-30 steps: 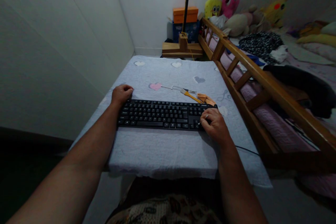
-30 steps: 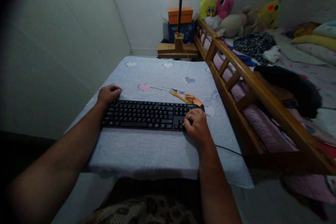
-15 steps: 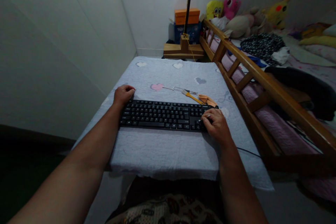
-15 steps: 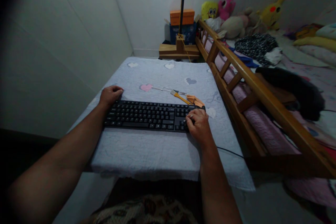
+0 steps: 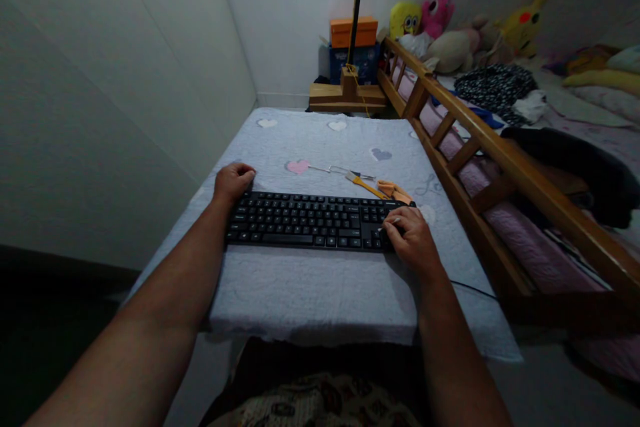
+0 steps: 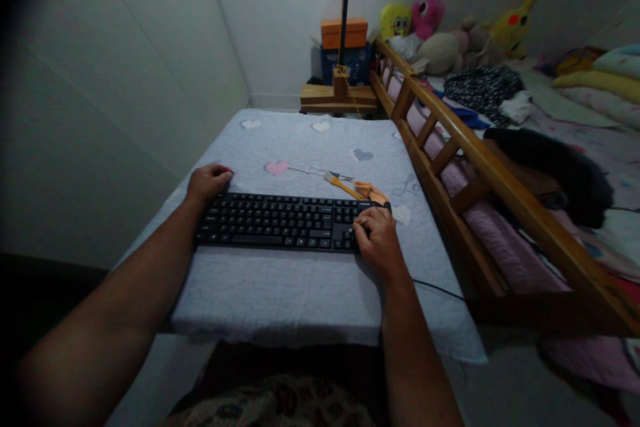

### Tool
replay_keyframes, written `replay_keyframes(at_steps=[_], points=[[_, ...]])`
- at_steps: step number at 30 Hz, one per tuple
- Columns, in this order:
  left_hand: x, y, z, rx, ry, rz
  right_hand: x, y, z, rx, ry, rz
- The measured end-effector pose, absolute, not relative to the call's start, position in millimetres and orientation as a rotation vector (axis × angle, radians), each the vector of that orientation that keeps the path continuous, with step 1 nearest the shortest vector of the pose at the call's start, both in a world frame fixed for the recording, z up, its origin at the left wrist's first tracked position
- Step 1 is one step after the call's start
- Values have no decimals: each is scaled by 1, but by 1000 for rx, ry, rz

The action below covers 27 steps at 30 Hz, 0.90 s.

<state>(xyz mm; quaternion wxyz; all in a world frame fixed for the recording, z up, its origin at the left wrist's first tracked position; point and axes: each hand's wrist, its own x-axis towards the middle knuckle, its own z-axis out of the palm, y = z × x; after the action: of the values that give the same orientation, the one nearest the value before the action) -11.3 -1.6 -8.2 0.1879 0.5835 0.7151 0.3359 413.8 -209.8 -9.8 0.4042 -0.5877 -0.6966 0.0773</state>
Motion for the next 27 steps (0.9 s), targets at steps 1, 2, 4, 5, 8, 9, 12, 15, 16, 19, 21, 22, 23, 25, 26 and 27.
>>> replay_keyframes(at_steps=[1,2,4,5,8,9,12,15,16,19,21,22,23,25,26,27], points=[[-12,-1,-9,1642,2012,944,413,-210,-10,-1486,-1761,196],[-12,-1,-9,1641,2012,941,413,-209,-10,-1487,-1766,200],[-13,0,-11,1641,2010,937,412,-209,-9,-1485,-1778,219],[-13,0,-11,1642,2008,936,412,-209,-9,-1485,-1785,227],[-14,0,-12,1647,2005,936,412,-208,-9,-1494,-1808,242],[-14,0,-12,1649,2004,935,412,-208,-10,-1497,-1813,242],[-14,0,-12,1648,2004,931,410,-207,-10,-1495,-1824,240],[-14,0,-11,1643,2005,927,407,-207,-11,-1487,-1829,237],[-14,0,-10,1644,2001,925,406,-207,-12,-1485,-1830,236],[-14,0,-10,1653,1990,924,405,-206,-11,-1481,-1831,233],[-14,-1,-9,1658,1988,936,406,-206,-10,-1480,-1826,233],[-14,-1,-9,1658,1990,942,406,-206,-10,-1482,-1818,231],[-14,-1,-9,1656,1992,947,407,-206,-9,-1486,-1808,228],[-13,-2,-8,1650,1996,946,409,-207,-8,-1497,-1789,225],[-13,-2,-8,1646,1998,942,410,-207,-8,-1502,-1781,221],[-13,-2,-8,1642,2001,938,411,-207,-8,-1506,-1774,216]])
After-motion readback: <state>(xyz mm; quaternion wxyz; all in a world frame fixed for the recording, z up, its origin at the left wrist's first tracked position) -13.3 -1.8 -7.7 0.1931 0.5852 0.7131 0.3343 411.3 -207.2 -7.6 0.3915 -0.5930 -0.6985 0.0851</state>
